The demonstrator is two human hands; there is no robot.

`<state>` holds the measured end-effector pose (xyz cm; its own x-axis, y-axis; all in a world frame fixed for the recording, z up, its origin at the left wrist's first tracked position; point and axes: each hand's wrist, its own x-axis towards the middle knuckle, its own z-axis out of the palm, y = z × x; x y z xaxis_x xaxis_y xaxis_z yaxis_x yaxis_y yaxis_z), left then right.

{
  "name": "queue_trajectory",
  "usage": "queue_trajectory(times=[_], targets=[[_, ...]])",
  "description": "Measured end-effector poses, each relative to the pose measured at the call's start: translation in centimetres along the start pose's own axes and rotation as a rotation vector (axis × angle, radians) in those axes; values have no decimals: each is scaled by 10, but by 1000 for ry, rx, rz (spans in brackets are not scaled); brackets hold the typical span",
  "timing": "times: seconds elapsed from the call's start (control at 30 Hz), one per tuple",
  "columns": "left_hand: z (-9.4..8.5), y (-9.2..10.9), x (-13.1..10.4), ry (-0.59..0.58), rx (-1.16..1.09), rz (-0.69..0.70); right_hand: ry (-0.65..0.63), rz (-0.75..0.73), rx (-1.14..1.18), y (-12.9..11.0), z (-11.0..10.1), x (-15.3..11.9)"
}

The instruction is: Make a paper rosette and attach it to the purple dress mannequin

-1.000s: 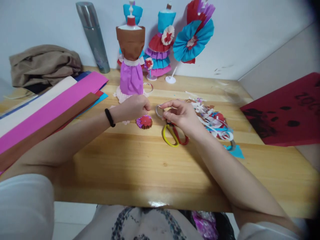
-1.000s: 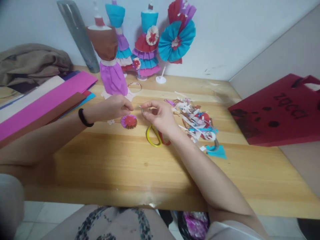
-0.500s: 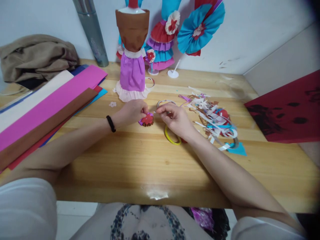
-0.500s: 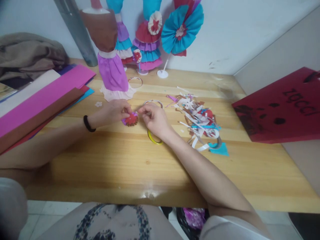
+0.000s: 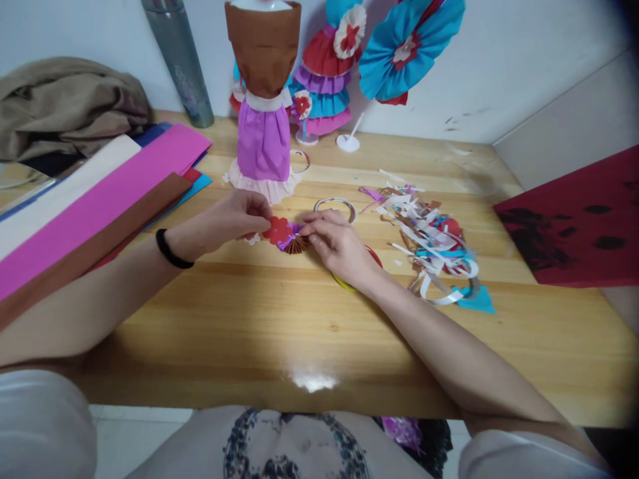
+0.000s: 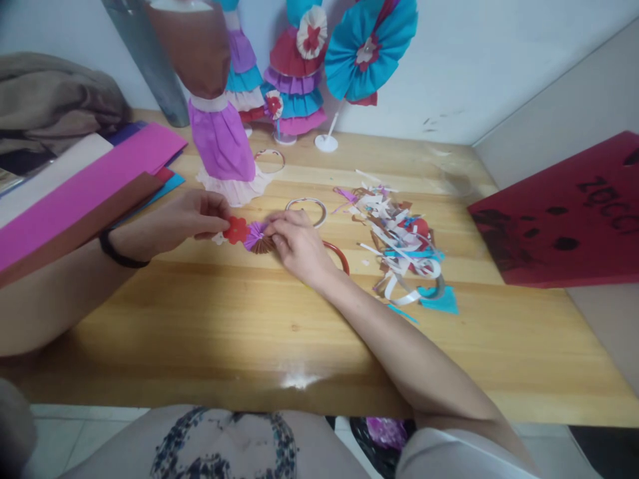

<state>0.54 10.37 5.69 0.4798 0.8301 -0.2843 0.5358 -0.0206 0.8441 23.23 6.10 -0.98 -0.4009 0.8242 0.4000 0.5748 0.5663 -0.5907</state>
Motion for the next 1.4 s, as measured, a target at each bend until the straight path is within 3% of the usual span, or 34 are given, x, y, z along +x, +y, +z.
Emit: queue_trajectory(times=[0.23,0.47,0.73,0.9,1.03,1.17,1.4], targets=[[-3,-15,-4,-108,-32,-40,-17,-43,-98,0,7,-2],[-1,-24,-1,-205,-44,49,9,-84,-166,0,12,-3],[6,-25,-7,-222,36,23,4,-122,-250,-2,13,-4],[11,-20,-10,-193,170,52,-15,-132,-274,-3,13,-4],[15,-11,-7,-36,275,191,-19,-134,-255,-3,13,-4],[22,-6,11,69,311,244,-21,-131,-237,-3,13,-4],[27,-8,42,-4,526,334,-24,-79,-174,-2,12,-4]])
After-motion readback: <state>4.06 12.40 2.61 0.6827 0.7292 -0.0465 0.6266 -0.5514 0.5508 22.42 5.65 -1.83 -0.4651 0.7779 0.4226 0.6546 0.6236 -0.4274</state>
